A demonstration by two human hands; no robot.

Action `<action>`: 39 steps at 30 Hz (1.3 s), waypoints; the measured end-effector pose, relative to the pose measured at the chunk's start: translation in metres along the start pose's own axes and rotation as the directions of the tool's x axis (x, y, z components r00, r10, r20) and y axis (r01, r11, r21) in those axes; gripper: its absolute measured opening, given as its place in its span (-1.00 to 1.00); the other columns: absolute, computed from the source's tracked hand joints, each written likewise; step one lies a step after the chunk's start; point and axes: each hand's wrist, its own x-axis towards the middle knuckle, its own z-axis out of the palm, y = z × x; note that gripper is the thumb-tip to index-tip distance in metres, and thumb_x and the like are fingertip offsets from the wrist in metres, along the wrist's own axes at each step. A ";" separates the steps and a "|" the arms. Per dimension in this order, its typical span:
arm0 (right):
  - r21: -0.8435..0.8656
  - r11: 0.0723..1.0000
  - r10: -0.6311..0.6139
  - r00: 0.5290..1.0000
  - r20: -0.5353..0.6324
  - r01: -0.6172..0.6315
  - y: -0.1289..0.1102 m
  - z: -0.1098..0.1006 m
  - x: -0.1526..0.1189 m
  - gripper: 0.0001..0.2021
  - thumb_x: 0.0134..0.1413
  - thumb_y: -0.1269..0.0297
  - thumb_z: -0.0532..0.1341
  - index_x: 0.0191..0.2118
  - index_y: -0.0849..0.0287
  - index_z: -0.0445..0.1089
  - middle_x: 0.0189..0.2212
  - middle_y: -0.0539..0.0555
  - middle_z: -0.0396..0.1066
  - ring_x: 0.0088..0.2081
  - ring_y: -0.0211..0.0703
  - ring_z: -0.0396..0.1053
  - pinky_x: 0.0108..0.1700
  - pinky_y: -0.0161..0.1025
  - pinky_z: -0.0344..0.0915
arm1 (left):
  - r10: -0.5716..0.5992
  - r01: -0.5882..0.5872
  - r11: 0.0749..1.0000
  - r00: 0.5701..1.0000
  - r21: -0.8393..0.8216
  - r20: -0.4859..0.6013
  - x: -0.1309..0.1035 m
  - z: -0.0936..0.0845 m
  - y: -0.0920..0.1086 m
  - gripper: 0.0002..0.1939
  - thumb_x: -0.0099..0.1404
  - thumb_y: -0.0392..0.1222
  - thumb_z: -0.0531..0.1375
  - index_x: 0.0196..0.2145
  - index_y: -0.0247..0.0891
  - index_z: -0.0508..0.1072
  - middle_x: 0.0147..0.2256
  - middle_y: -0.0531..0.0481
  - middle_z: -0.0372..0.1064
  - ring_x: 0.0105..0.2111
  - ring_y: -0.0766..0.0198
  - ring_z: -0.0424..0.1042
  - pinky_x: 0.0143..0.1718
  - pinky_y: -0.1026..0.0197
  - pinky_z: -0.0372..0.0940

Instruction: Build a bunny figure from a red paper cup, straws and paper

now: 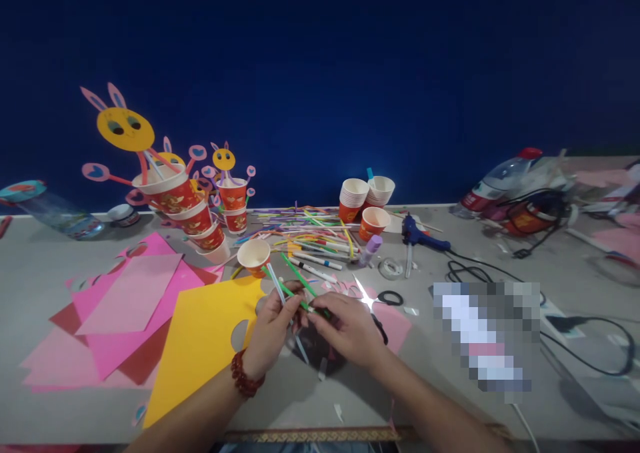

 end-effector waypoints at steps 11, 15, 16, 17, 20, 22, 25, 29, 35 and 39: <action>0.044 0.998 -0.032 0.995 -0.093 0.036 0.005 -0.001 -0.005 -0.78 0.33 0.13 0.14 -0.21 0.11 0.47 -0.35 0.08 0.59 -0.31 -0.11 0.52 -0.26 -0.26 0.33 | 0.056 -0.075 0.980 0.992 0.184 0.109 -0.002 -0.002 0.014 -0.70 0.21 0.00 0.31 -0.24 -0.26 0.42 -0.38 0.08 0.33 -0.60 0.47 0.18 -0.58 0.36 0.13; 0.050 0.998 -0.043 0.992 -0.119 0.049 0.005 -0.001 -0.005 -0.76 0.33 0.11 0.14 -0.23 0.12 0.47 -0.37 0.07 0.58 -0.32 -0.12 0.52 -0.27 -0.26 0.33 | 0.115 -0.142 0.966 0.985 0.217 0.131 -0.002 -0.003 0.014 -0.73 0.24 0.01 0.28 -0.28 -0.26 0.42 -0.35 0.04 0.35 -0.59 0.45 0.15 -0.57 0.35 0.11; 0.054 0.997 -0.050 0.992 -0.114 0.056 0.005 -0.002 -0.005 -0.76 0.33 0.11 0.14 -0.24 0.12 0.47 -0.38 0.07 0.58 -0.34 -0.13 0.51 -0.28 -0.27 0.33 | 0.125 -0.150 0.964 0.985 0.219 0.122 -0.003 -0.002 0.014 -0.73 0.24 0.01 0.27 -0.30 -0.26 0.42 -0.37 0.05 0.34 -0.59 0.45 0.14 -0.57 0.34 0.10; 0.058 0.996 -0.059 0.992 -0.110 0.066 0.005 -0.002 -0.005 -0.76 0.33 0.11 0.15 -0.24 0.12 0.47 -0.39 0.07 0.57 -0.34 -0.13 0.51 -0.28 -0.27 0.32 | 0.127 -0.148 0.964 0.986 0.219 0.110 -0.004 -0.002 0.014 -0.73 0.25 0.02 0.27 -0.32 -0.26 0.41 -0.42 0.07 0.32 -0.60 0.44 0.13 -0.57 0.34 0.10; 0.075 0.992 -0.092 0.992 -0.089 0.099 0.004 -0.001 -0.004 -0.78 0.34 0.15 0.15 -0.24 0.12 0.47 -0.40 0.06 0.57 -0.37 -0.15 0.51 -0.30 -0.27 0.32 | 0.109 -0.122 0.973 0.991 0.195 0.076 -0.007 0.002 0.013 -0.73 0.26 0.01 0.26 -0.35 -0.25 0.38 -0.57 0.17 0.19 -0.63 0.43 0.10 -0.57 0.34 0.07; 0.075 0.991 -0.100 0.991 -0.094 0.107 0.004 0.001 -0.004 -0.79 0.33 0.16 0.15 -0.25 0.12 0.46 -0.42 0.06 0.56 -0.39 -0.15 0.50 -0.32 -0.27 0.31 | 0.109 -0.119 0.978 0.992 0.171 0.067 -0.009 0.004 0.014 -0.74 0.27 0.00 0.25 -0.36 -0.25 0.37 -0.59 0.19 0.15 -0.64 0.43 0.09 -0.58 0.34 0.05; 0.060 0.994 -0.083 0.982 -0.172 0.095 0.003 0.004 -0.006 -0.80 0.32 0.15 0.16 -0.26 0.11 0.46 -0.44 0.06 0.55 -0.39 -0.14 0.50 -0.33 -0.26 0.31 | 0.127 -0.138 0.979 0.989 0.150 0.077 -0.010 0.006 0.015 -0.76 0.29 -0.02 0.24 -0.35 -0.25 0.38 -0.59 0.18 0.17 -0.65 0.44 0.10 -0.59 0.35 0.05; 0.067 0.992 -0.094 0.985 -0.143 0.105 0.003 0.004 -0.008 -0.79 0.33 0.17 0.15 -0.28 0.10 0.47 -0.47 0.02 0.55 -0.43 -0.17 0.48 -0.36 -0.27 0.28 | 0.128 -0.142 0.983 0.984 0.118 0.121 -0.009 0.004 0.015 -0.77 0.28 -0.06 0.25 -0.39 -0.27 0.38 -0.57 0.16 0.19 -0.66 0.47 0.10 -0.62 0.36 0.03; 0.086 0.993 -0.069 0.982 -0.176 0.085 0.004 0.003 -0.008 -0.77 0.31 0.12 0.17 -0.28 0.11 0.47 -0.47 0.04 0.55 -0.44 -0.17 0.49 -0.36 -0.27 0.32 | 0.145 -0.160 0.979 0.982 0.124 0.125 -0.009 0.002 0.014 -0.80 0.24 -0.09 0.30 -0.28 -0.27 0.45 -0.35 0.04 0.32 -0.63 0.50 0.15 -0.63 0.36 0.06; 0.092 0.991 -0.074 0.981 -0.178 0.092 0.004 0.006 -0.009 -0.78 0.31 0.14 0.18 -0.27 0.11 0.49 -0.46 0.05 0.56 -0.42 -0.16 0.50 -0.33 -0.26 0.35 | 0.145 -0.159 0.980 0.982 0.120 0.120 -0.010 0.004 0.016 -0.78 0.26 -0.07 0.28 -0.37 -0.29 0.44 -0.46 0.08 0.28 -0.65 0.49 0.11 -0.64 0.35 0.03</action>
